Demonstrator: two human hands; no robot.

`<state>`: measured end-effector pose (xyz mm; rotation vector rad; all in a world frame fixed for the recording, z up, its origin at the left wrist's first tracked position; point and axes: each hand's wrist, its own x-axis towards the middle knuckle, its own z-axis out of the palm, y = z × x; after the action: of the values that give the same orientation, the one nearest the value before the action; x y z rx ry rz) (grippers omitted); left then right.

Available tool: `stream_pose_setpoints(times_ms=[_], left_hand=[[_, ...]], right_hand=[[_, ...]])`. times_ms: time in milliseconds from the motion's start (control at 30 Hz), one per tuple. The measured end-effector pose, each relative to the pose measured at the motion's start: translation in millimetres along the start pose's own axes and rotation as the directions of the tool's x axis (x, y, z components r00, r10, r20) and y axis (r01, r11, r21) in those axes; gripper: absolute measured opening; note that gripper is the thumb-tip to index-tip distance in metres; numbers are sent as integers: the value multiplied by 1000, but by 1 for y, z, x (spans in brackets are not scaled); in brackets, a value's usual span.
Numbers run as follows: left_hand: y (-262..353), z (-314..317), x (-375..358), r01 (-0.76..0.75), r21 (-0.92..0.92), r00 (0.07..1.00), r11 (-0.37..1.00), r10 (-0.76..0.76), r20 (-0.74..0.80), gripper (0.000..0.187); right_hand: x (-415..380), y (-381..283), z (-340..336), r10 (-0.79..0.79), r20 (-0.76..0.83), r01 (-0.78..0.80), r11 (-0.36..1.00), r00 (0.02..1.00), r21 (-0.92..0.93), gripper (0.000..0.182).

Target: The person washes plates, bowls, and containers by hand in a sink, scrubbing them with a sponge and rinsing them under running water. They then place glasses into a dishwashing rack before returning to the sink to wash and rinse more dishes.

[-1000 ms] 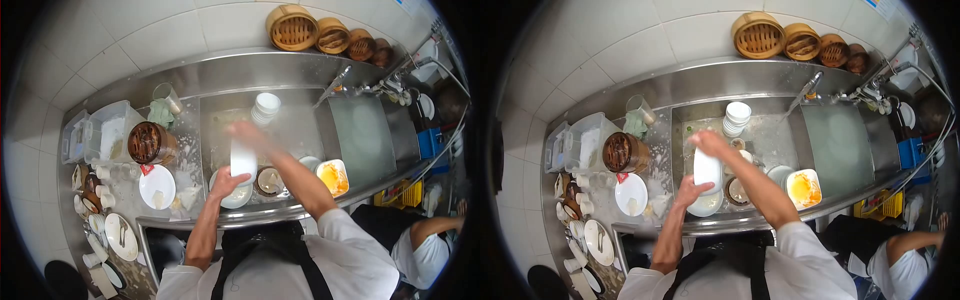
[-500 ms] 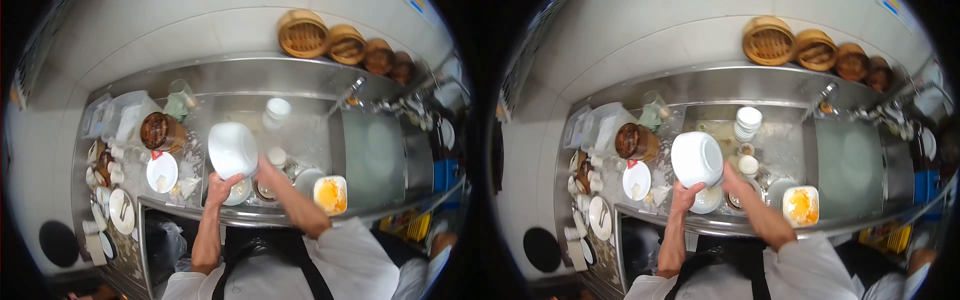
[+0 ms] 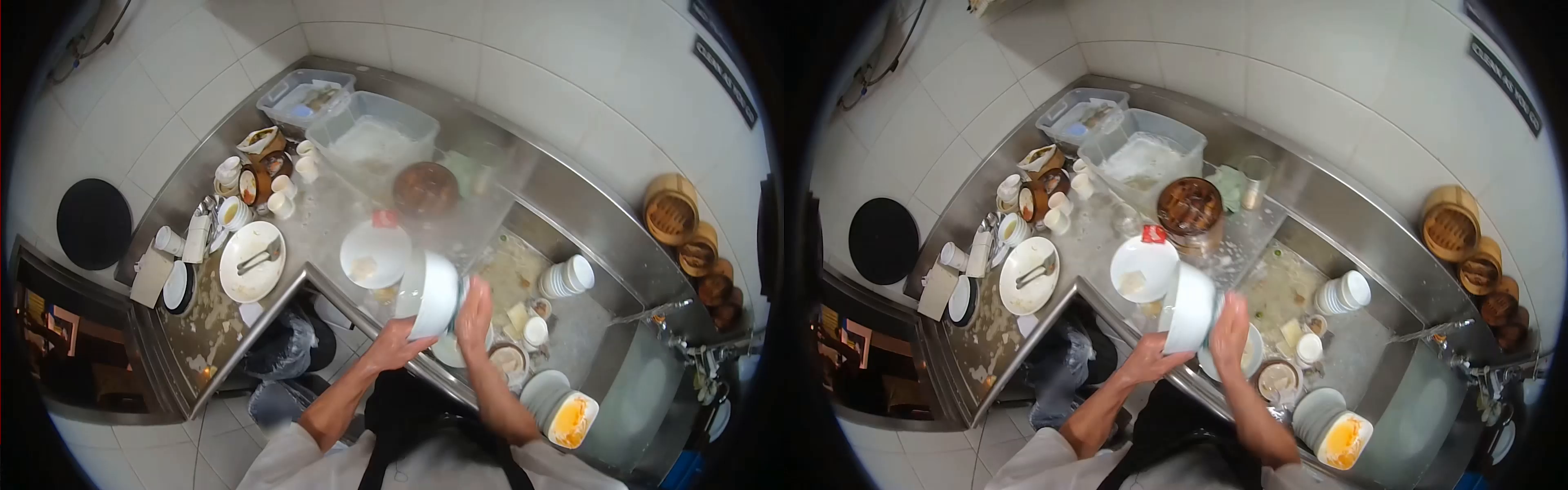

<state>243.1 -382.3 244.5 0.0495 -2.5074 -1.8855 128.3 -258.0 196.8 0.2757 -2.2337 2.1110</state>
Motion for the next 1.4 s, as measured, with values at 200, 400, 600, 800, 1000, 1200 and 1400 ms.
stream_pose_setpoints(times_ms=[200,400,600,800,1000,1200,1400], left_hand=[[-15,-141,-28,-197,391,970,899,238,-57,20],[-71,-266,-21,123,164,955,979,-72,-288,22],[-96,-290,-10,-285,-694,789,661,-249,-562,41],[-65,-243,11,-325,-556,875,765,21,-483,44],[-54,-214,9,-150,-793,961,590,-103,-258,43],[-91,-154,4,-264,-924,876,276,-332,-350,50],[-60,-103,18,-253,-852,883,459,-251,-397,53]], right_hand=[[242,-73,236,-445,268,508,822,855,-257,35],[317,86,305,178,753,677,346,633,-650,50],[175,-118,270,-246,641,504,825,727,-256,36],[63,-125,332,-411,832,911,331,373,-245,20],[112,-141,271,135,715,446,699,686,-559,30],[22,-46,154,-122,401,253,923,908,-291,35],[-50,-18,113,-386,7,384,916,922,-118,36]])
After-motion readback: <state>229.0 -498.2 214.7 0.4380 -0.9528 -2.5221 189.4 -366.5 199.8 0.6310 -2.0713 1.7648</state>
